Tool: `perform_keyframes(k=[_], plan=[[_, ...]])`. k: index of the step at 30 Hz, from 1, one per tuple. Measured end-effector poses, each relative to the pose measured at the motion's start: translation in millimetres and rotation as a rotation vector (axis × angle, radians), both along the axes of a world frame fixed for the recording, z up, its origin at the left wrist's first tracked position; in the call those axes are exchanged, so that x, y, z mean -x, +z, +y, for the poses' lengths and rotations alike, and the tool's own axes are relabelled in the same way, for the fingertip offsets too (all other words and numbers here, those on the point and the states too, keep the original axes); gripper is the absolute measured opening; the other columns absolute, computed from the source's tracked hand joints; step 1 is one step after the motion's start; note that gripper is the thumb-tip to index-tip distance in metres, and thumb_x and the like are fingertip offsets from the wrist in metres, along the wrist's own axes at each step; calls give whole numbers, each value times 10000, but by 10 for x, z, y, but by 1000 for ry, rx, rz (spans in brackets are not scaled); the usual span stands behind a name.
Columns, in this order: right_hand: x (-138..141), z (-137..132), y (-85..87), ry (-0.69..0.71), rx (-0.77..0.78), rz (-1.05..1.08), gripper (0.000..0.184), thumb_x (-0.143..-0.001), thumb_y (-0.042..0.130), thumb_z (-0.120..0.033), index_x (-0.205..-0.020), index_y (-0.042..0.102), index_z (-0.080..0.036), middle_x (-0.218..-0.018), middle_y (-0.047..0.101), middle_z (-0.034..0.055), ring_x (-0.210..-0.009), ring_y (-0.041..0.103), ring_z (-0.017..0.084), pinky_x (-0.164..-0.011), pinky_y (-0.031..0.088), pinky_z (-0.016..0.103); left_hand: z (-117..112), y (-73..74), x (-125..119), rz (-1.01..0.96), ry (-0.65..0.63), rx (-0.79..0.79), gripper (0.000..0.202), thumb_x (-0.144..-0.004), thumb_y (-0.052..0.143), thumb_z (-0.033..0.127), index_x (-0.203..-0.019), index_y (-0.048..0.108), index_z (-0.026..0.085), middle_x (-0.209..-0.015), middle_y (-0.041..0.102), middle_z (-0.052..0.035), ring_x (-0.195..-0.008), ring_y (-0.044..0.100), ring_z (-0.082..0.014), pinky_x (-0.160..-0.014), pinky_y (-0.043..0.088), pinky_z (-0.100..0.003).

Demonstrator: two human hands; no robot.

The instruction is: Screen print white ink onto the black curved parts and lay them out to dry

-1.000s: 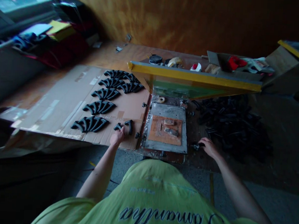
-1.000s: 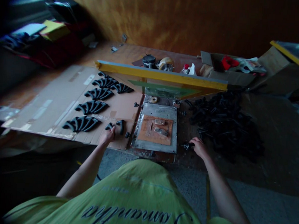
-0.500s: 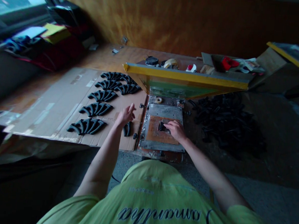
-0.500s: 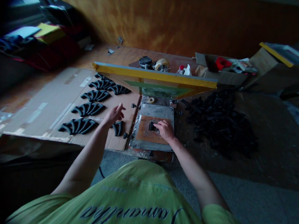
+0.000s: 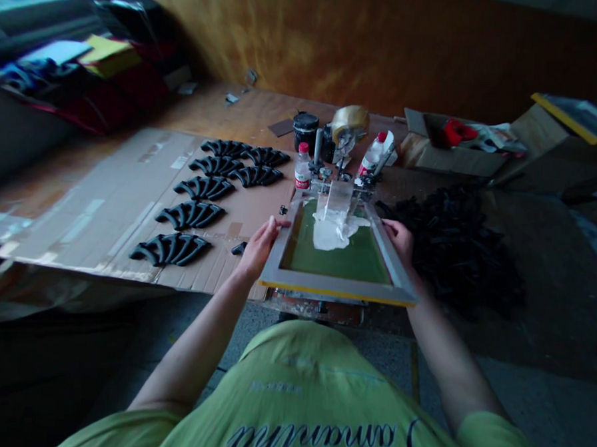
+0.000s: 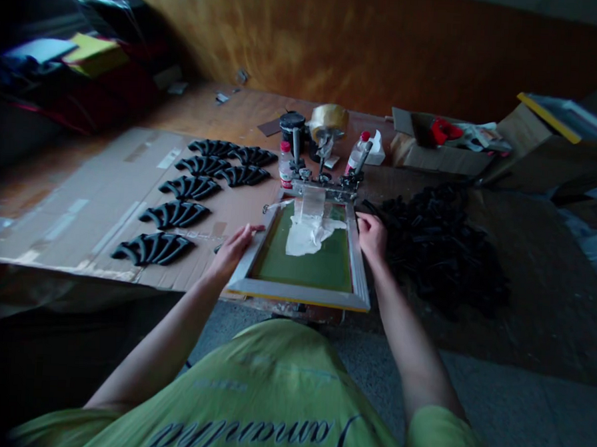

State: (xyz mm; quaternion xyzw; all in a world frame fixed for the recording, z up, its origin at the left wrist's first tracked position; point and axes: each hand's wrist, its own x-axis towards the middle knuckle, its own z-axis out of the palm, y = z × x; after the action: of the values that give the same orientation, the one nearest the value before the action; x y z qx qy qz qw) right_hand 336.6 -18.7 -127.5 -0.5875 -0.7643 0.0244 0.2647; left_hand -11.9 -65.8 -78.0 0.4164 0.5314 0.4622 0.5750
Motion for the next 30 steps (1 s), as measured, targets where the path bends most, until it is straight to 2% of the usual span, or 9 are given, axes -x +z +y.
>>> perform_keyframes(k=[2, 5, 9, 12, 16, 19, 22, 25, 30], plan=[[127, 141, 142, -36, -63, 64, 359, -941, 486, -243, -1255, 631, -145, -1159, 657, 132, -920, 649, 185, -802, 560, 355, -116, -326, 11, 15, -10, 97, 614, -824, 597, 624, -1285, 607, 217, -869, 689, -25, -663, 620, -147, -554, 476, -237], [553, 257, 262, 29, -89, 29, 548, -770, 758, -294, -1285, 598, -200, -1287, 563, 136, -1081, 590, 259, -888, 520, 413, -149, -795, -18, 44, 9, 168, 764, -770, 690, 510, -1438, 469, 212, -862, 684, -23, -664, 617, -140, -571, 474, -223], [991, 197, 179, 163, 111, -204, 266, -766, 771, -266, -991, 665, -173, -1033, 643, 126, -1018, 554, 290, -869, 460, 417, -84, -1153, -28, 116, 6, 175, 735, -784, 665, 500, -1427, 480, 198, -847, 683, -27, -646, 613, -137, -563, 464, -217], [1027, -26, 51, 246, 200, -285, 51, -834, 668, -187, -880, 649, -176, -907, 667, 108, -939, 554, 261, -821, 428, 369, -60, -1230, -3, 99, -24, 154, 677, -802, 648, 511, -1386, 522, 194, -925, 704, -52, -735, 646, -161, -614, 492, -232], [856, -343, 46, 484, 174, -347, 185, -817, 550, -51, -885, 666, -178, -880, 675, 87, -923, 555, 235, -795, 387, 336, -55, -1275, 19, 108, -23, 130, 626, -801, 652, 520, -1324, 577, 184, -1015, 715, -77, -828, 658, -184, -671, 510, -249], [755, -367, 152, 646, 218, -335, 190, -783, 576, -53, -858, 680, -193, -863, 680, 60, -889, 566, 216, -770, 369, 322, -53, -1286, 12, 134, -23, 131, 614, -804, 643, 526, -1306, 592, 177, -1017, 716, -80, -834, 657, -185, -667, 503, -245], [780, -281, 204, 595, 232, -301, 105, -799, 624, -124, -822, 683, -208, -816, 678, 43, -861, 571, 217, -759, 362, 326, -54, -1259, 3, 149, -12, 143, 603, -803, 637, 525, -1285, 605, 163, -1004, 716, -82, -826, 655, -181, -666, 499, -242], [861, -329, 117, 467, 145, -291, 193, -839, 559, -92, -926, 703, -188, -915, 703, 75, -913, 570, 232, -790, 371, 345, -62, -1237, 3, 146, -1, 140, 605, -784, 654, 531, -1258, 622, 156, -999, 722, -84, -810, 657, -182, -667, 501, -248], [840, -559, -17, 561, 122, -285, 243, -866, 540, -87, -1017, 709, -175, -1002, 719, 88, -934, 590, 230, -806, 393, 350, -68, -1246, 1, 119, -19, 108, 592, -794, 656, 524, -1255, 627, 155, -1009, 724, -83, -835, 661, -180, -691, 504, -245]])
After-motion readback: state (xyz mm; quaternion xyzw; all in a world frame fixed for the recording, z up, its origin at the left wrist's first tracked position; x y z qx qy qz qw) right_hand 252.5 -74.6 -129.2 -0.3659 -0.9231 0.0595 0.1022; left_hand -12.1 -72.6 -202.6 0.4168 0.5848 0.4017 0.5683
